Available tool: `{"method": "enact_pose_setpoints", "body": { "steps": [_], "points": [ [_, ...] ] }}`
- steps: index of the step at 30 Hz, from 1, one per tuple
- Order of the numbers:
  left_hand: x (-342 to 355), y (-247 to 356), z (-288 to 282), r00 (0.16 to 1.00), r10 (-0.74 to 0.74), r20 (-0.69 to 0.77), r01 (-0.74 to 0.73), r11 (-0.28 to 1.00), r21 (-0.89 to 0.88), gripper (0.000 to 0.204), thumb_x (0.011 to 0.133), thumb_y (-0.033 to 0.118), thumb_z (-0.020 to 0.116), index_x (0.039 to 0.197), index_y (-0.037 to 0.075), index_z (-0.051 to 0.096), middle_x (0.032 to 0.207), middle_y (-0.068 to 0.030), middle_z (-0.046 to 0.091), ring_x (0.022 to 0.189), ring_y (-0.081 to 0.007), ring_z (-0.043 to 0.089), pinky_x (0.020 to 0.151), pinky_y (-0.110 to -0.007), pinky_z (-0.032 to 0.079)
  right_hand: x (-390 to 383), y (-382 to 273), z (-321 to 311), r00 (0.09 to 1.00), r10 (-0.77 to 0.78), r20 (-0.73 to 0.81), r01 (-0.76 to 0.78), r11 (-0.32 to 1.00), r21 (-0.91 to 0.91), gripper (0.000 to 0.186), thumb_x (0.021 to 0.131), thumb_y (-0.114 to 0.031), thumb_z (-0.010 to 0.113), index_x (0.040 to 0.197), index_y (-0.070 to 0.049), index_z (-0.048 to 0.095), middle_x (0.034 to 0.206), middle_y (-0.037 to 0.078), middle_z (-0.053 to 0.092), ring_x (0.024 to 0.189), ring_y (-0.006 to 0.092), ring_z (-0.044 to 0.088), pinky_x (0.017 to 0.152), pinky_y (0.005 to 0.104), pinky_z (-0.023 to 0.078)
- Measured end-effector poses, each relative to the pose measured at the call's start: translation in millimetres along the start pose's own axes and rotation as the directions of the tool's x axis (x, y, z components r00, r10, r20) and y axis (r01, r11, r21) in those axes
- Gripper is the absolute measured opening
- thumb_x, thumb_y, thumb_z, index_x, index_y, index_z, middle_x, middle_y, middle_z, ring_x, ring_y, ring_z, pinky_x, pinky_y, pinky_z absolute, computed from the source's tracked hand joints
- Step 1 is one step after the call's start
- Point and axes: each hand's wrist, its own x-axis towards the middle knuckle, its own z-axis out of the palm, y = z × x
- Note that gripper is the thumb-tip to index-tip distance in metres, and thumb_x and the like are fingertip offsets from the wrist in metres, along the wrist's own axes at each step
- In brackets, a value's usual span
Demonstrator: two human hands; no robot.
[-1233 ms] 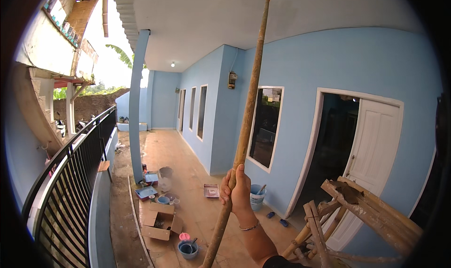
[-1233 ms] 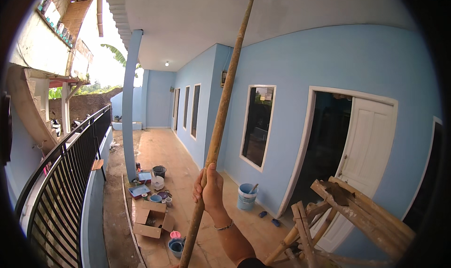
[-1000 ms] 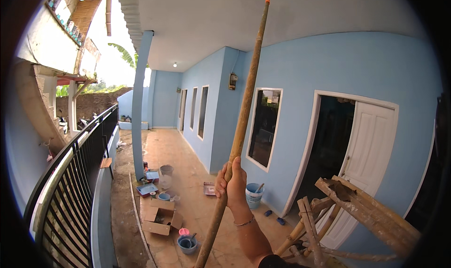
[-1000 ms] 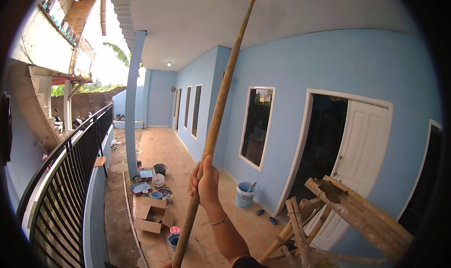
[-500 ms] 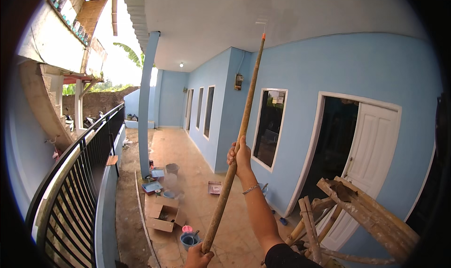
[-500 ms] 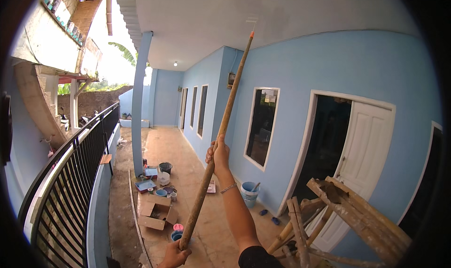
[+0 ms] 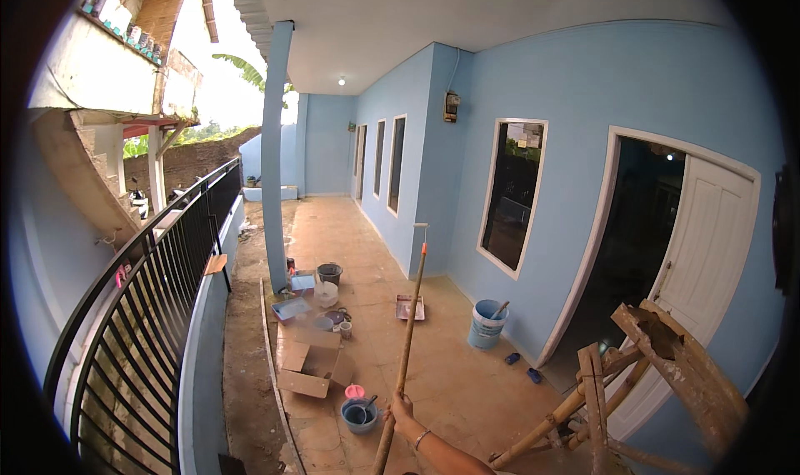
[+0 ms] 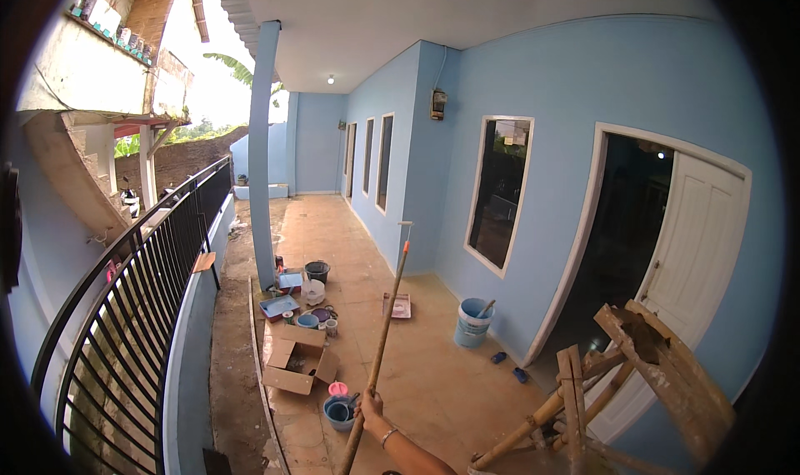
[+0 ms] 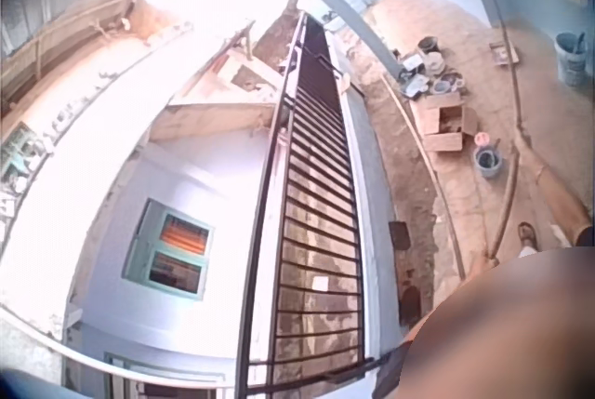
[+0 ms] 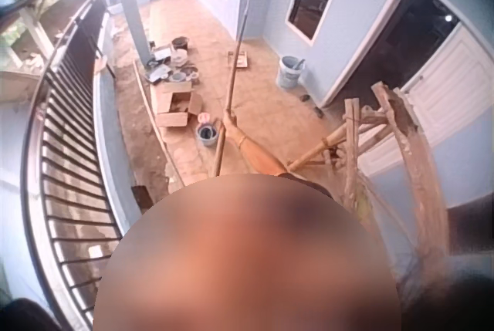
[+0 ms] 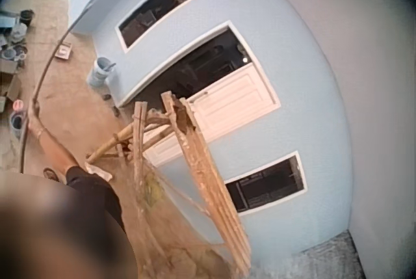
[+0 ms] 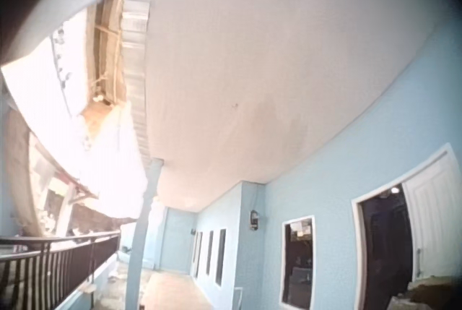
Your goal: The person holds a long bamboo pole with a paint roller attached to the end and repeatedly rolls the ceiling of a covered outdoor corridor. The person moves the roller back and forth along the ceiling surface while standing on the tiled floor.
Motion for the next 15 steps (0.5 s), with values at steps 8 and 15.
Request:
{"method": "enact_pose_setpoints", "body": {
  "steps": [8, 15],
  "points": [
    [183, 21, 77, 0.992, -0.117, 0.044, 0.097, 0.944, 0.314, 0.022, 0.076, 0.013, 0.071, 0.087, -0.005, 0.064, 0.061, -0.0148, 0.063, 0.053, -0.0192, 0.064, 0.053, -0.037, 0.052, 220, 14, -38, 0.995, 0.077, -0.064, -0.081, 0.995, -0.054, 0.041, 0.105, -0.053, 0.044, 0.125, -0.017, 0.042, 0.072, 0.004, 0.05, 0.048, 0.0122, 0.048, 0.041, 0.0288, 0.044],
    [294, 128, 118, 0.955, -0.284, 0.08, 0.254, 0.929, 0.271, 0.023, 0.077, 0.017, 0.069, 0.082, -0.005, 0.065, 0.06, -0.0174, 0.064, 0.058, -0.0267, 0.069, 0.059, -0.042, 0.053, 343, -43, -45, 0.973, 0.183, -0.139, -0.198, 0.974, -0.106, 0.035, 0.108, -0.047, 0.043, 0.124, -0.016, 0.041, 0.068, 0.003, 0.047, 0.045, 0.0117, 0.045, 0.04, 0.0283, 0.042]
  ]
}}
